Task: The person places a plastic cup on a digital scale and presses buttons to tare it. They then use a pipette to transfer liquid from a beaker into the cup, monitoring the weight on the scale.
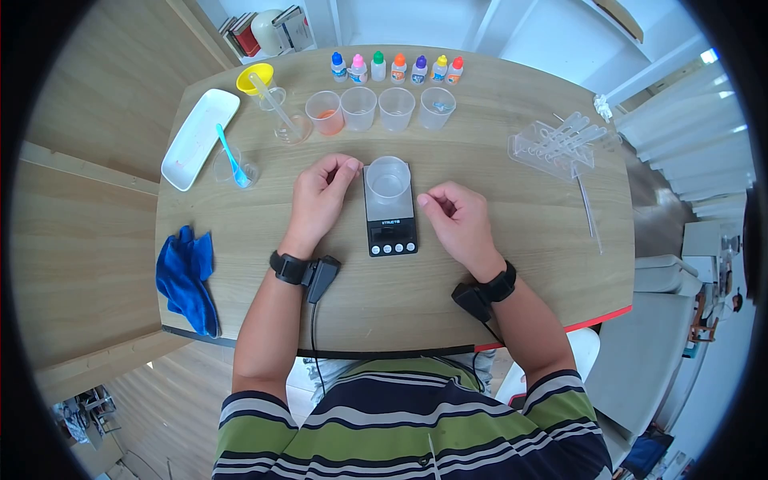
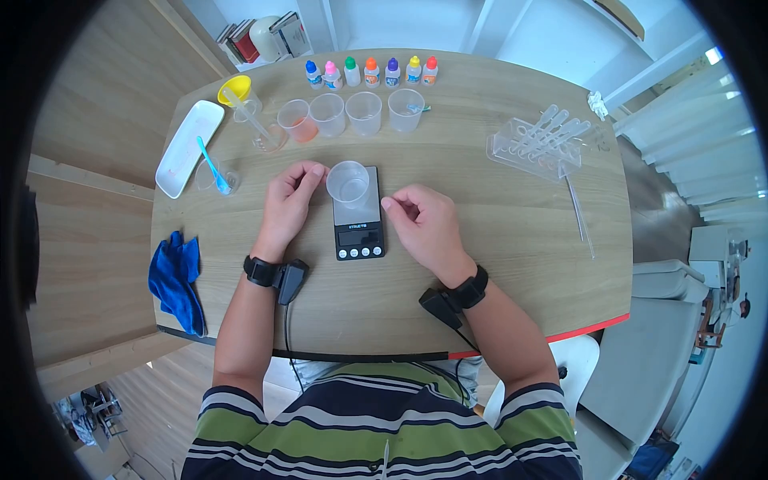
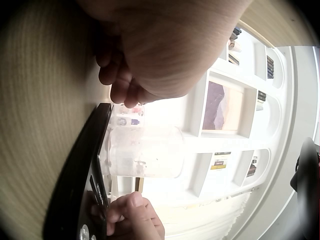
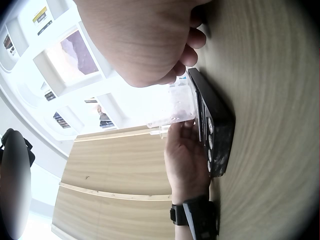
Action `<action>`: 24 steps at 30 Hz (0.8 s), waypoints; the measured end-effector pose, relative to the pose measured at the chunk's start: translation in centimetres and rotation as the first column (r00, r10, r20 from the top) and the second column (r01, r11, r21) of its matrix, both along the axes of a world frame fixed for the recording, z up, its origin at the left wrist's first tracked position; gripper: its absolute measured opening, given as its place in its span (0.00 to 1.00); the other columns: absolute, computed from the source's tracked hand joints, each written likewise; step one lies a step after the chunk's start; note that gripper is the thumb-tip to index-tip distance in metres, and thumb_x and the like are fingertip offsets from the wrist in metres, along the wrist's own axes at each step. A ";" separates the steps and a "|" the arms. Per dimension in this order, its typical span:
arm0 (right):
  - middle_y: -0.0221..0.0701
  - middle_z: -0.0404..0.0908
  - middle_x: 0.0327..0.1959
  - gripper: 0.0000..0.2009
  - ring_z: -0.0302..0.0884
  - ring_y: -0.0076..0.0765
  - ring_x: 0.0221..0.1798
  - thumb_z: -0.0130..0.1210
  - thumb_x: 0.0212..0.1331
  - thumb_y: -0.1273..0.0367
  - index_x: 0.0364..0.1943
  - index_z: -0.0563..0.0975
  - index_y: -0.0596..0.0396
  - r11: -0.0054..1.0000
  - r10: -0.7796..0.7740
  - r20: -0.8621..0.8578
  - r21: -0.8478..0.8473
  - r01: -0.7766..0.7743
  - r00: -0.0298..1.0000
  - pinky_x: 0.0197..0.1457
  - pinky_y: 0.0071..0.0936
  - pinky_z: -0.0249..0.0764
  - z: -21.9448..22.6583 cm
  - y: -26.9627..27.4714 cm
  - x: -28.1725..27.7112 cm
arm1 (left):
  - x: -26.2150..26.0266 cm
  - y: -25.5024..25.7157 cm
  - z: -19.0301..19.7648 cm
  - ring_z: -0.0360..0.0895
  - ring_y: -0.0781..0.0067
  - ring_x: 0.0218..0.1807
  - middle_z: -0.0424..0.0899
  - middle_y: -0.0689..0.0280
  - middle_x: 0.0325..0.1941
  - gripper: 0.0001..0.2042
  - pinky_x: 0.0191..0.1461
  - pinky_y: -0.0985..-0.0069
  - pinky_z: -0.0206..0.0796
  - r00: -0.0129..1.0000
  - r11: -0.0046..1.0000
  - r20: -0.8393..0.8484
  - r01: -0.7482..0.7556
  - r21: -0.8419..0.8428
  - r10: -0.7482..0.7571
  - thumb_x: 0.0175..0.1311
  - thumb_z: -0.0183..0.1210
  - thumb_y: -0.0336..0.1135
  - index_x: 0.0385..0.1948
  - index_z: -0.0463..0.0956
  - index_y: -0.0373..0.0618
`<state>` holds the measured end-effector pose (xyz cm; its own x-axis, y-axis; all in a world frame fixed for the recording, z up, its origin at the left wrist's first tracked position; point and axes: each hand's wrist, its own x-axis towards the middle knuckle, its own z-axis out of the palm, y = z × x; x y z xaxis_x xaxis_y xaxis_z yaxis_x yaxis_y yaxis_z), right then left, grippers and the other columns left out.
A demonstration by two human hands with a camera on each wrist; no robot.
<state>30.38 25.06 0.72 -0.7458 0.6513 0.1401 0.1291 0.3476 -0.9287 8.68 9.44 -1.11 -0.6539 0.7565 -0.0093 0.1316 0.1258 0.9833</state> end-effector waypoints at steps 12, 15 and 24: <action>0.32 0.89 0.29 0.05 0.79 0.22 0.27 0.71 0.69 0.72 0.38 0.86 0.60 1.000 0.002 0.002 0.005 -0.002 1.000 0.34 0.25 0.75 0.2 0.0 0.0 | 0.1 0.0 0.1 0.82 0.81 0.49 0.91 0.68 0.46 0.13 0.59 0.77 0.75 1.000 1.000 0.011 -0.003 0.019 0.003 0.86 0.60 0.37 0.48 0.87 0.35; 0.32 0.88 0.29 0.05 0.79 0.22 0.27 0.71 0.69 0.72 0.38 0.86 0.60 1.000 0.002 0.003 0.013 -0.002 1.000 0.34 0.25 0.75 0.1 0.0 0.0 | 0.1 0.0 0.2 0.82 0.81 0.49 0.91 0.69 0.45 0.13 0.59 0.77 0.75 1.000 1.000 0.003 0.003 0.012 -0.003 0.86 0.60 0.37 0.48 0.87 0.35; 0.32 0.88 0.29 0.06 0.79 0.22 0.27 0.71 0.69 0.72 0.37 0.86 0.60 1.000 0.003 0.008 0.015 -0.003 1.000 0.33 0.25 0.75 0.0 0.0 0.0 | 0.2 0.2 0.0 0.84 0.81 0.45 0.93 0.68 0.41 0.14 0.53 0.77 0.76 1.000 0.997 0.008 -0.031 0.067 0.030 0.83 0.62 0.38 0.47 0.88 0.35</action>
